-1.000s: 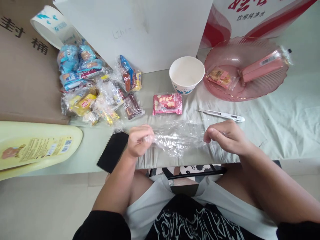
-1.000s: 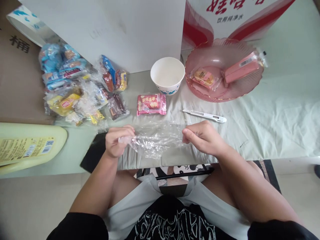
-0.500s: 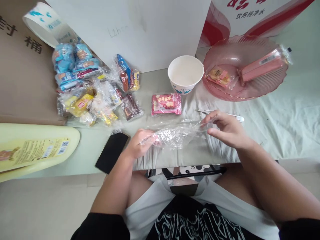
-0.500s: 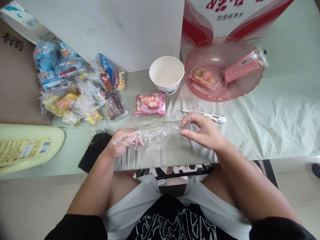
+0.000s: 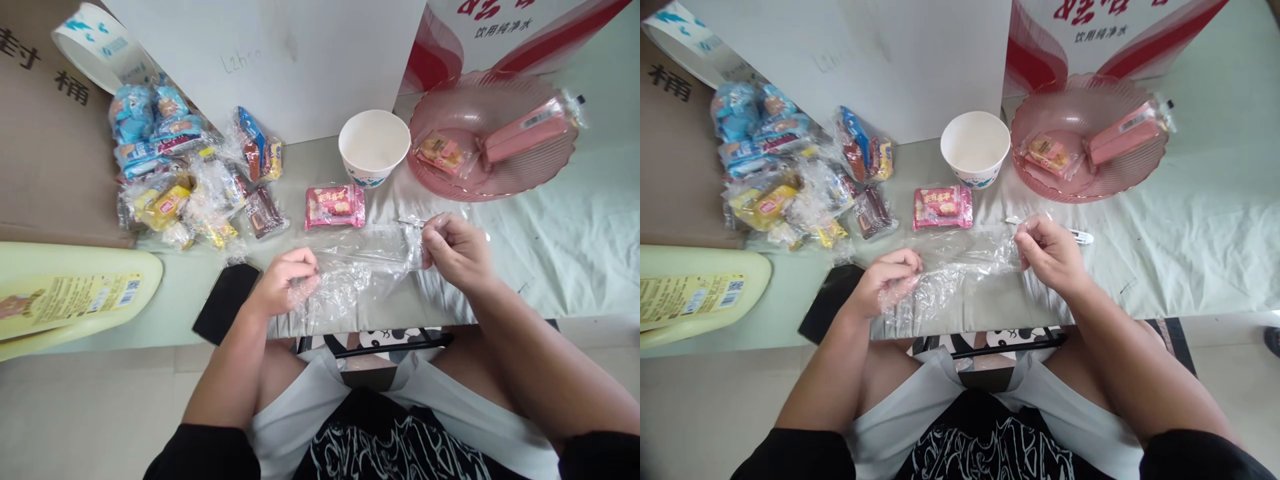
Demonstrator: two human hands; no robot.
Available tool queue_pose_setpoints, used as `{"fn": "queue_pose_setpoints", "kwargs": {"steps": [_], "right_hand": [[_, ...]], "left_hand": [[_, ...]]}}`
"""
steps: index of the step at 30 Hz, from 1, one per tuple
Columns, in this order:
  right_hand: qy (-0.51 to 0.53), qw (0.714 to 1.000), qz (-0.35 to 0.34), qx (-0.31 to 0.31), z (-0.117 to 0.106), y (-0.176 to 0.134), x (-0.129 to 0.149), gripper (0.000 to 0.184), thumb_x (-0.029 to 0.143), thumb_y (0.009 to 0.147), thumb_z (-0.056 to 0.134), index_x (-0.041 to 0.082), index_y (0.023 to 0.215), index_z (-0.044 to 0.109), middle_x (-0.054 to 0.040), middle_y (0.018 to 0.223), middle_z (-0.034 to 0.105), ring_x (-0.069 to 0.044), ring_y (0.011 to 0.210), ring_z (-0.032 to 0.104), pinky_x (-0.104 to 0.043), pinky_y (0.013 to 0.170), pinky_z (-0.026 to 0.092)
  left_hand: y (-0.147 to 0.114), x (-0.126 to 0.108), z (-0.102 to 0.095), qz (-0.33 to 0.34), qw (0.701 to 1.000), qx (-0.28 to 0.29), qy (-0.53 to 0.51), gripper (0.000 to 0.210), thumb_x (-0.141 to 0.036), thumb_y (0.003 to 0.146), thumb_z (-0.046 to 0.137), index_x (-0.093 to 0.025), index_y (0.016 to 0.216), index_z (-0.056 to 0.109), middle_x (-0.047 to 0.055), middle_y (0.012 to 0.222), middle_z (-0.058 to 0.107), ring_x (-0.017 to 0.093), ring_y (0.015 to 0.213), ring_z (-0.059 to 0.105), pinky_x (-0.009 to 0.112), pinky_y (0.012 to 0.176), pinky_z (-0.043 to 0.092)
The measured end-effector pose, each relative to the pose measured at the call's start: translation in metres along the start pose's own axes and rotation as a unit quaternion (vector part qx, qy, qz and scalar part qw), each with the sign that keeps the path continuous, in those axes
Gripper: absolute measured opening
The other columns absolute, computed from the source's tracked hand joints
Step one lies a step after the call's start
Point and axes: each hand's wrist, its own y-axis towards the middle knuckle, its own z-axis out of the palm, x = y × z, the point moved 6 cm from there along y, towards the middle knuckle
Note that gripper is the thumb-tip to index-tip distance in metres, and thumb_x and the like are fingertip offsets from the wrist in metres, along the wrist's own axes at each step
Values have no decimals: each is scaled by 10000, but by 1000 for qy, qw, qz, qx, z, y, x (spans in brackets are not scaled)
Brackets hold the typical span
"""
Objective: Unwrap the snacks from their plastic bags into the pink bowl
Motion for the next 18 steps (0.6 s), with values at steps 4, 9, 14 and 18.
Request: {"fn": "queue_pose_setpoints", "kwargs": {"steps": [4, 9, 14, 18], "right_hand": [[-41, 997, 58, -5, 0, 4, -7, 512, 724, 852, 623, 230, 749, 535, 43, 473, 544, -111, 395, 517, -248, 423, 398], [-103, 987, 124, -2, -1, 5, -14, 424, 624, 882, 616, 228, 757, 532, 30, 519, 572, -125, 459, 541, -267, 493, 417], [-144, 978, 149, 9, -1, 5, -22, 363, 562, 890, 559, 226, 756, 536, 15, 553, 604, -140, 491, 555, -287, 541, 426], [-209, 965, 161, -2, -4, 5, -25, 308, 494, 886, 546, 219, 750, 561, 0, 592, 633, -150, 509, 560, -294, 547, 396]], "left_hand": [[1, -8, 10, 52, 993, 97, 33, 416, -311, 883, 551, -185, 500, 451, 40, 727, 556, 174, 709, 550, 375, 792, 463], [3, 4, 9, 0, 998, 62, 0, 402, -326, 925, 504, -184, 551, 549, 50, 708, 655, 187, 734, 647, 366, 824, 491], [1, 22, -6, -115, 990, -72, -29, 460, -358, 959, 440, -191, 538, 519, 47, 650, 641, 161, 654, 616, 295, 672, 489], [-3, 27, -18, -184, 969, -166, 23, 347, -329, 889, 528, -194, 570, 532, 18, 620, 601, 149, 637, 572, 270, 612, 444]]}}
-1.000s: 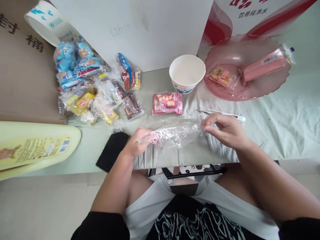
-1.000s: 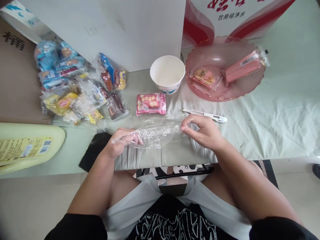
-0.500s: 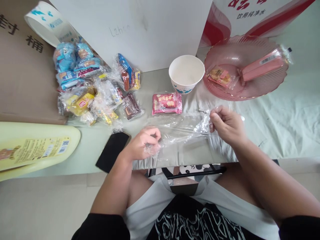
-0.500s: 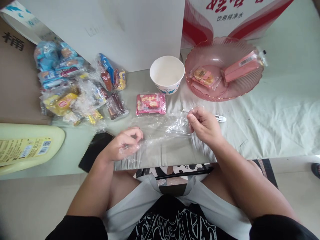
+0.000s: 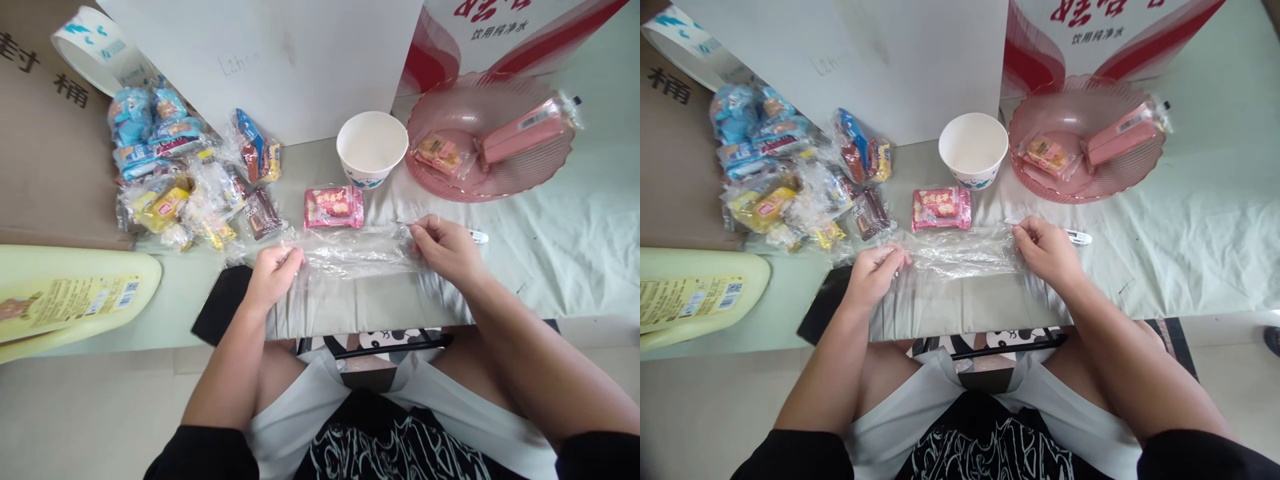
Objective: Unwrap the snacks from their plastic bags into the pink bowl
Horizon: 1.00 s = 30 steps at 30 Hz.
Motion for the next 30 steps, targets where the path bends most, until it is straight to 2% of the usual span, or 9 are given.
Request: {"fn": "queue_pose_setpoints", "kwargs": {"steps": [3, 6, 10, 12, 14, 20, 24, 27, 30], "right_hand": [[-36, 999, -2, -19, -3, 1, 0, 272, 471, 849, 599, 215, 757, 591, 1, 568, 629, -161, 524, 556, -293, 549, 371], [-31, 999, -12, -24, -3, 2, 0, 272, 472, 830, 626, 215, 746, 594, 7, 552, 610, -152, 514, 532, -287, 536, 364], [68, 996, -51, -18, -1, 0, 3, 298, 497, 797, 684, 218, 835, 584, 17, 611, 604, -143, 527, 539, -284, 537, 405], [128, 989, -76, -7, 0, -1, 6, 350, 494, 759, 733, 226, 917, 573, 13, 666, 625, -154, 570, 580, -286, 555, 442], [169, 981, -90, 9, 1, -3, 10, 415, 482, 719, 776, 232, 975, 566, 2, 719, 654, -170, 622, 625, -291, 578, 479], [155, 987, -41, 32, 4, -4, 11, 348, 501, 759, 749, 220, 872, 578, 15, 630, 630, -151, 528, 614, -276, 530, 484], [163, 986, -9, 32, 4, -2, 9, 298, 490, 807, 675, 216, 872, 577, 19, 635, 630, -105, 398, 494, -249, 406, 385], [101, 994, -16, 23, 3, -1, 7, 250, 452, 820, 647, 212, 871, 600, 16, 638, 635, -102, 386, 474, -256, 416, 363], [9, 998, -67, -13, 1, -1, 7, 204, 377, 813, 644, 215, 935, 635, 9, 688, 663, -118, 452, 529, -277, 518, 421]], "left_hand": [[-1, 0, -6, -24, 996, -68, 58, 242, -289, 823, 586, -199, 606, 530, -19, 556, 522, 133, 575, 506, 259, 563, 397], [-2, -2, -5, -17, 994, -82, 75, 138, -245, 759, 619, -206, 670, 521, -39, 588, 525, 118, 569, 496, 245, 570, 395], [-1, -2, -1, -21, 998, -52, -19, 142, -230, 707, 633, -219, 802, 528, -36, 732, 626, 123, 630, 584, 236, 609, 448], [-1, 1, -3, -32, 997, -53, -38, 126, -267, 737, 634, -213, 717, 522, -34, 659, 576, 129, 614, 574, 245, 602, 445], [0, 6, -5, -48, 996, -57, -57, 246, -308, 786, 612, -210, 595, 490, -30, 572, 498, 136, 587, 566, 258, 595, 439], [3, 21, -8, -59, 980, -90, -166, 265, -311, 810, 545, -202, 570, 579, 9, 617, 594, 198, 722, 688, 328, 771, 546], [2, 12, -17, 13, 987, -157, 23, 245, -289, 808, 553, -203, 579, 554, 40, 762, 633, 211, 829, 662, 361, 842, 534], [-1, 2, -20, 66, 952, -232, 187, 211, -261, 779, 604, -194, 583, 564, 102, 1022, 622, 261, 1018, 614, 432, 974, 496], [-2, -1, -12, 86, 941, -224, 240, 166, -259, 802, 620, -182, 656, 637, 141, 1224, 574, 294, 1121, 574, 464, 1025, 471]]}}
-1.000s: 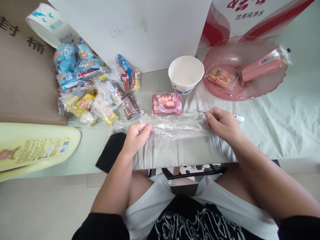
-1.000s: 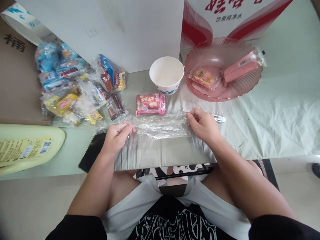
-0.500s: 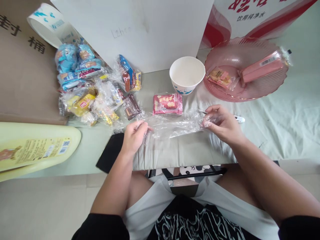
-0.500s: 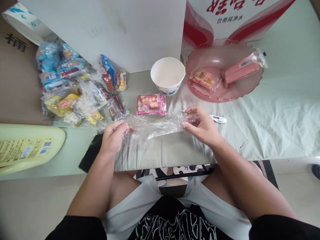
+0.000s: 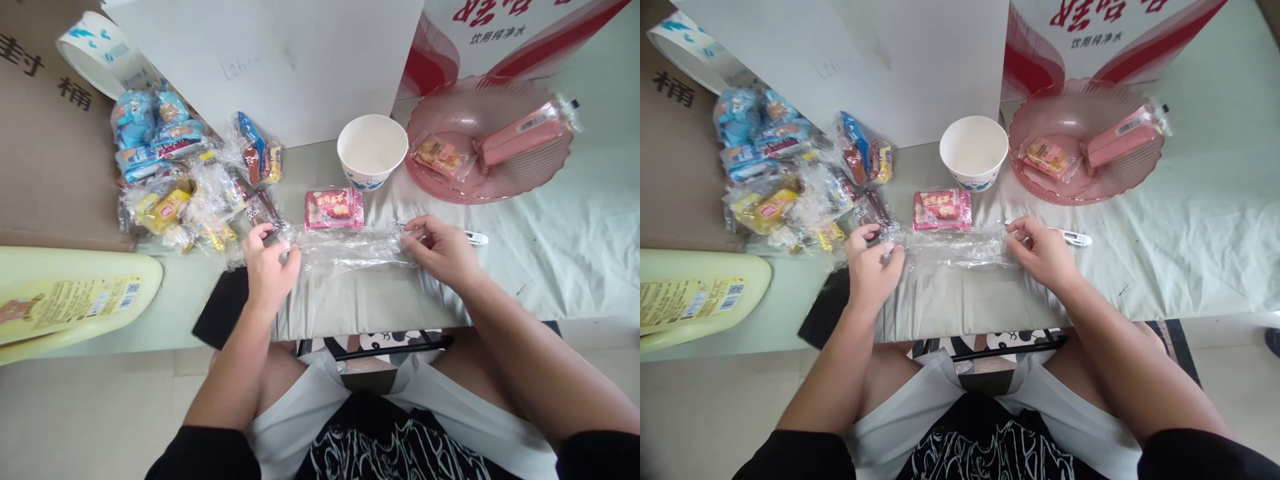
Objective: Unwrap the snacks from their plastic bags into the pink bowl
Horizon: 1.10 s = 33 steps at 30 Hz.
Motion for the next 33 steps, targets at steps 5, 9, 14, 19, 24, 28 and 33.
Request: {"fn": "queue_pose_setpoints", "kwargs": {"steps": [5, 9, 14, 19, 24, 28, 33], "right_hand": [[-133, 988, -68, -33, 2, -3, 2, 295, 303, 811, 640, 235, 1098, 641, -40, 899, 722, -183, 637, 639, -333, 656, 488], [-225, 960, -117, -116, -6, -6, 9, 437, 328, 836, 647, 216, 1255, 596, -129, 1123, 685, -300, 944, 664, -439, 788, 528], [-122, 962, -213, -123, -15, -14, 28, 372, 400, 837, 685, 227, 1158, 615, -137, 1120, 684, -313, 1069, 650, -496, 951, 531], [0, 950, -274, 151, 4, -27, 65, 342, 409, 876, 691, 234, 1167, 648, -99, 1167, 735, -292, 1137, 682, -495, 1019, 530], [58, 913, -274, 295, 16, -39, 91, 669, 477, 723, 841, 250, 1318, 639, -93, 1361, 671, -344, 1378, 536, -525, 1154, 421], [103, 884, -211, 405, 43, -47, 83, 417, 330, 763, 789, 198, 1144, 682, -40, 981, 747, -184, 839, 681, -298, 745, 545], [167, 860, -127, 465, 63, -48, 69, 77, 223, 854, 607, 196, 783, 618, 62, 629, 530, -84, 570, 459, -217, 536, 376]], "left_hand": [[-2, -8, 12, 2, 994, 109, -14, 113, -235, 811, 611, -209, 703, 587, 77, 926, 625, 246, 947, 596, 390, 916, 493], [-1, -6, 13, -68, 979, 149, -126, 80, -191, 759, 607, -220, 777, 535, 3, 763, 563, 183, 777, 567, 311, 772, 485], [-12, -18, 20, -103, 846, 299, -430, 251, -294, 738, 717, -214, 760, 480, 3, 817, 526, 192, 851, 656, 322, 773, 547], [-29, -48, 23, -119, 679, 466, -554, 342, -386, 740, 800, -213, 776, 507, 28, 868, 532, 247, 921, 699, 341, 680, 600], [-37, -74, 30, -93, 624, 528, -569, 332, -390, 735, 821, -215, 726, 539, 33, 835, 561, 237, 868, 702, 414, 784, 604], [-44, -82, 36, -100, 595, 571, -557, 392, -463, 663, 850, -223, 702, 543, 41, 805, 570, 256, 834, 704, 428, 765, 609], [-17, -57, 30, -139, 693, 449, -546, 530, -510, 553, 897, -249, 858, 550, 71, 964, 643, 286, 904, 717, 398, 688, 606]]}}
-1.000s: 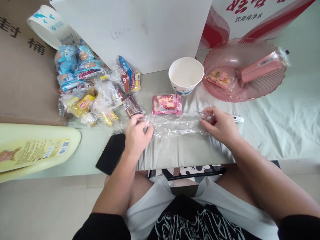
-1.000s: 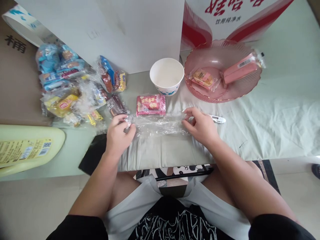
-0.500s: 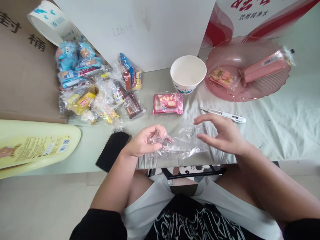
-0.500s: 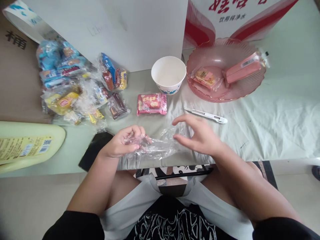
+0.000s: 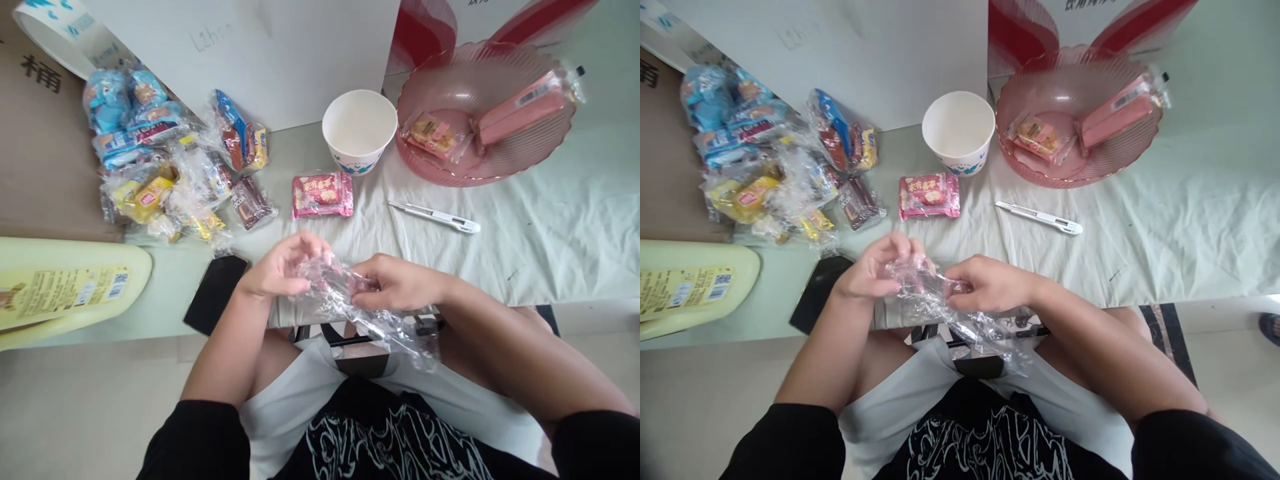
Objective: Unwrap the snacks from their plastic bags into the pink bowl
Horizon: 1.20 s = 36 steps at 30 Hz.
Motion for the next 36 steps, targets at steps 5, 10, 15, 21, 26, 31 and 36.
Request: {"fn": "queue_pose_setpoints", "kwargs": {"steps": [5, 10, 15, 21, 26, 31, 36], "right_hand": [[100, 986, -21, -135, -9, 7, -6, 181, 324, 848, 636, 213, 759, 525, 58, 636, 508, -86, 562, 453, -239, 538, 385], [38, 923, 0, -383, -24, 1, -20, 289, 397, 847, 623, 222, 692, 454, 35, 657, 526, -99, 609, 492, -269, 596, 419], [40, 933, 34, -357, -19, 1, -26, 288, 438, 854, 656, 228, 792, 468, 43, 637, 576, -103, 596, 536, -264, 574, 423], [167, 949, 47, -264, -11, 10, -36, 502, 420, 887, 633, 174, 1296, 476, 72, 611, 631, -111, 526, 602, -251, 536, 455], [124, 941, 26, -313, -22, 5, -38, 409, 399, 945, 540, 195, 1297, 581, 69, 597, 581, -113, 499, 565, -260, 520, 456], [42, 947, -3, -318, -24, 1, -31, 295, 338, 975, 488, 229, 1181, 668, 42, 635, 599, -121, 531, 578, -288, 596, 519], [6, 949, -35, -314, -24, -2, -29, 294, 280, 994, 429, 243, 1139, 681, 19, 688, 624, -116, 530, 584, -295, 593, 537]], "left_hand": [[5, -7, -27, 48, 970, -236, -19, 696, -771, 694, 680, -288, 1181, 561, 124, 1242, 663, 331, 1178, 658, 435, 796, 599], [19, 23, 18, 16, 990, -95, -108, 837, -829, 593, 729, -181, 1119, 671, 141, 1125, 729, 318, 1113, 693, 412, 902, 580], [16, 35, 20, -7, 995, -92, 40, 245, -382, 817, 727, -162, 925, 725, 61, 842, 764, 191, 794, 725, 324, 763, 582], [13, 31, 4, -17, 988, -141, 58, 186, -298, 820, 641, -180, 961, 668, 5, 646, 720, 166, 571, 693, 269, 567, 536], [15, 34, -4, -28, 987, -156, -16, 276, -359, 818, 639, -221, 1053, 600, -23, 598, 692, 132, 454, 604, 228, 450, 446], [18, 38, 5, -67, 996, -55, -16, 543, -424, 792, 719, -225, 1274, 568, -12, 609, 695, 158, 449, 617, 245, 411, 443], [16, 33, 0, -3, 996, -91, 1, 273, -408, 836, 673, -213, 1025, 689, -16, 582, 654, 116, 441, 552, 248, 443, 426]]}}
